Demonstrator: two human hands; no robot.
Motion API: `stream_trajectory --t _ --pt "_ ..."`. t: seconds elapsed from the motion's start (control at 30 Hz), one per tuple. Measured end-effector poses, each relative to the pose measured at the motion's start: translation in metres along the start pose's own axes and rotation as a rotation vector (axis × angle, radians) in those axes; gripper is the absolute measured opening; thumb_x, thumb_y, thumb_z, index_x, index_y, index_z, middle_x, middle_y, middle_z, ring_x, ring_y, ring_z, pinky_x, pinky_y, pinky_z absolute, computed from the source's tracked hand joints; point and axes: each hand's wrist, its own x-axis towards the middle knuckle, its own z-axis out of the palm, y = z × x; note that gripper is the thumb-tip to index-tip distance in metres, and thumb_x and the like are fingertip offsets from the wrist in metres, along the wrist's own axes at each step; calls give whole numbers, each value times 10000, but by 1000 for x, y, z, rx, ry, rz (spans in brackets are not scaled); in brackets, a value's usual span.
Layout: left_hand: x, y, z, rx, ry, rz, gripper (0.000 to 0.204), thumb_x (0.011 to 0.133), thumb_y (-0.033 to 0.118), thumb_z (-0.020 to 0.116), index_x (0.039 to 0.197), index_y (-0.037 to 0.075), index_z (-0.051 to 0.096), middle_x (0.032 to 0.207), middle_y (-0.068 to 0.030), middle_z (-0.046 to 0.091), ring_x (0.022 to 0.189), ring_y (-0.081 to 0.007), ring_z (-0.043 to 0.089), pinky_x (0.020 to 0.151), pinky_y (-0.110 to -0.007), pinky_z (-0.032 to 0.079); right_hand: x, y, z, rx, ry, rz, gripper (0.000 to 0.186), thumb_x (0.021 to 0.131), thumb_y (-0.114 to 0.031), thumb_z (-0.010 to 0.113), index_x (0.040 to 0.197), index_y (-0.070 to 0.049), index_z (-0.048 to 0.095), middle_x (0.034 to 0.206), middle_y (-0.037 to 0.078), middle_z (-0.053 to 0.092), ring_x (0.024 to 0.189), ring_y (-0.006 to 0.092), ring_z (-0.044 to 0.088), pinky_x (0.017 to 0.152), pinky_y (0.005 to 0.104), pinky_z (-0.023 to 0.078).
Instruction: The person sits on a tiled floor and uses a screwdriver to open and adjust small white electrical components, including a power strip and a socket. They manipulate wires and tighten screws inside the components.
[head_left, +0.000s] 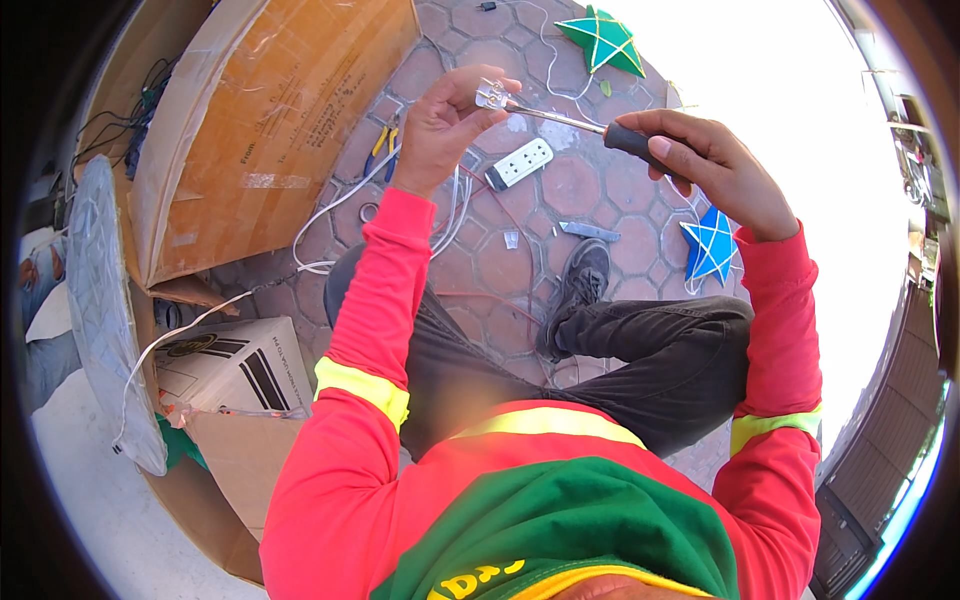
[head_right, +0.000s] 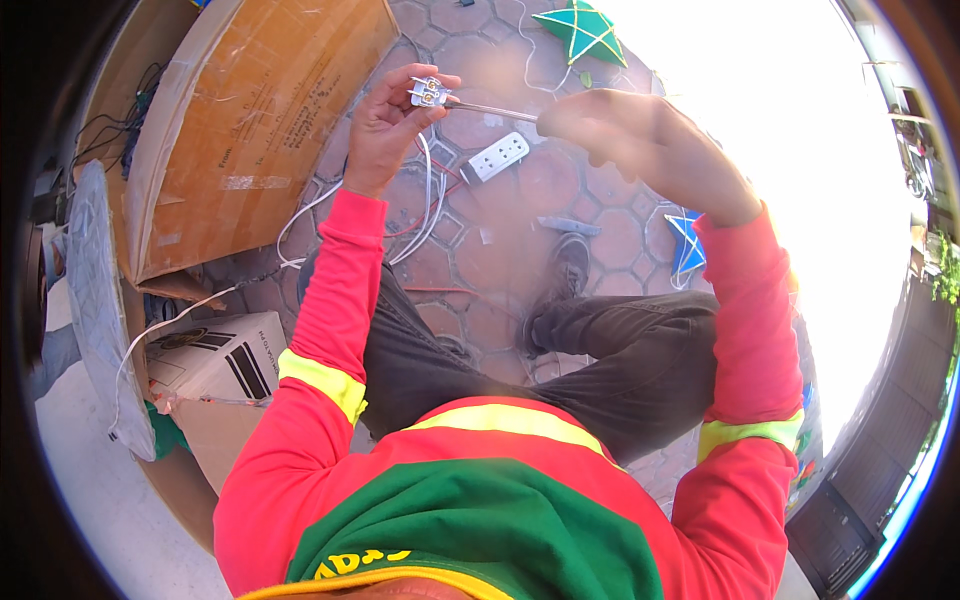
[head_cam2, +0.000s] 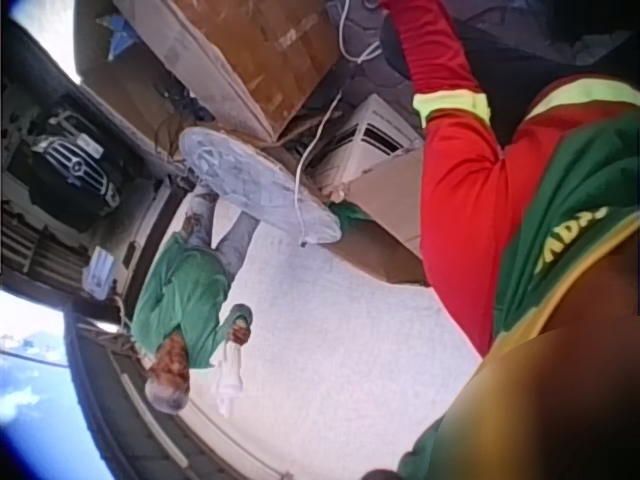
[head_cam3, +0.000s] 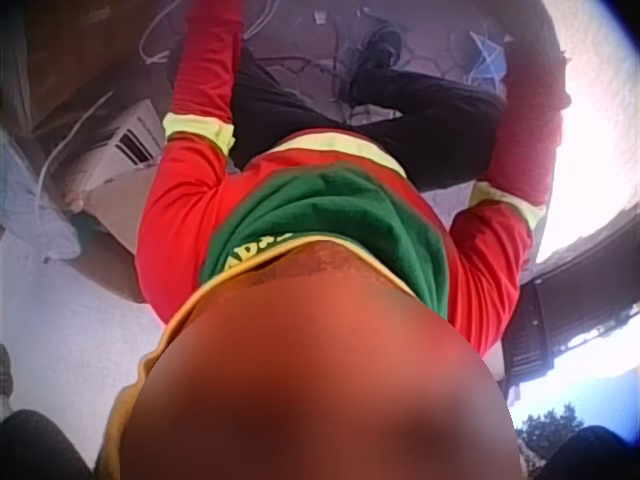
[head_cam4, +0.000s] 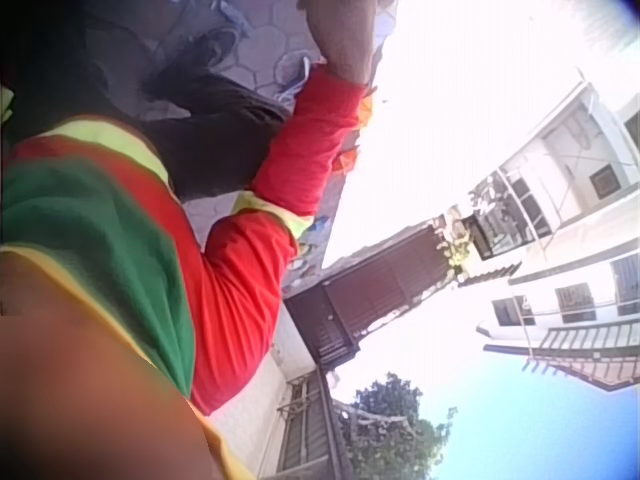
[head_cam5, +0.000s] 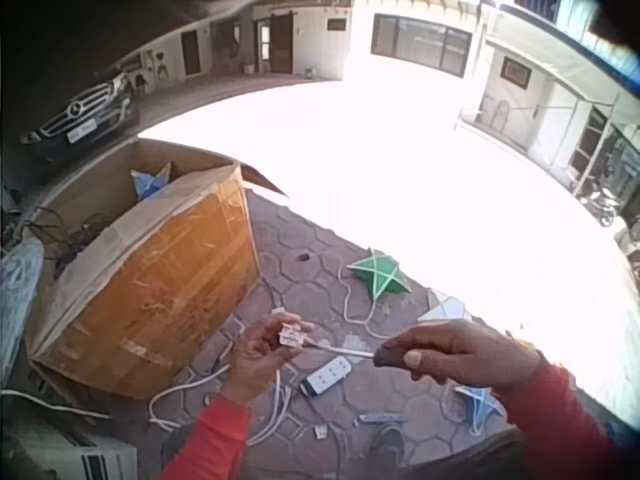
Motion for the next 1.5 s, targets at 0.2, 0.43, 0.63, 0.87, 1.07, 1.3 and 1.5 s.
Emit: stream_trajectory --t 0.2,0.43,0.63,0.87,1.07,1.3,1.5 --pt "0 -1 -2 72 -71 38 425 883 -67 681 1278 60 589 1185 -157 688 1046 -156 665 919 -272 548 7 0 4 -428 210 -386 270 959 -159 654 1209 -59 672 887 80 641 771 130 630 640 198 490" --pt "-1 0 -4 23 -25 13 426 883 -78 669 1276 60 580 1188 -167 682 1053 -167 668 922 -306 564 -2 2 5 -437 136 -178 265 924 -149 650 1178 -82 685 882 77 648 781 189 639 665 262 491" --pt "0 2 -1 15 -34 2 426 882 -74 673 1276 58 578 1192 -165 681 1044 -154 662 917 -292 560 -1 -4 10 -547 277 -258 222 857 -64 641 1062 -116 709 919 89 663 775 287 665 687 361 537" --pt "0 1 0 40 -35 6 422 891 -67 671 1283 50 570 1195 -169 679 1052 -158 659 920 -308 569 -2 -14 10 -514 334 -186 275 837 -54 757 1087 -63 641 981 117 692 871 265 718 726 345 558" --pt "1 -1 0 -37 -12 24 397 900 -66 659 1266 61 571 1237 -188 660 1074 -217 677 933 -346 578 -3 -8 4 -374 364 -138 192 870 -129 676 1020 -9 664 905 152 680 784 334 666 702 366 525" --pt "2 0 1 3 -10 54 385 897 -74 660 1243 70 573 1257 -200 649 1086 -239 685 939 -337 573 -3 -8 5 -256 341 -33 260 930 -209 645 1073 5 675 798 182 663 661 285 620 683 350 510" --pt "2 2 2 21 -4 53 389 897 -81 655 1247 68 573 1259 -201 648 1070 -232 689 939 -330 573 -3 -13 6 -228 308 -3 266 941 -220 641 1070 8 683 767 171 649 634 247 598 658 338 502"
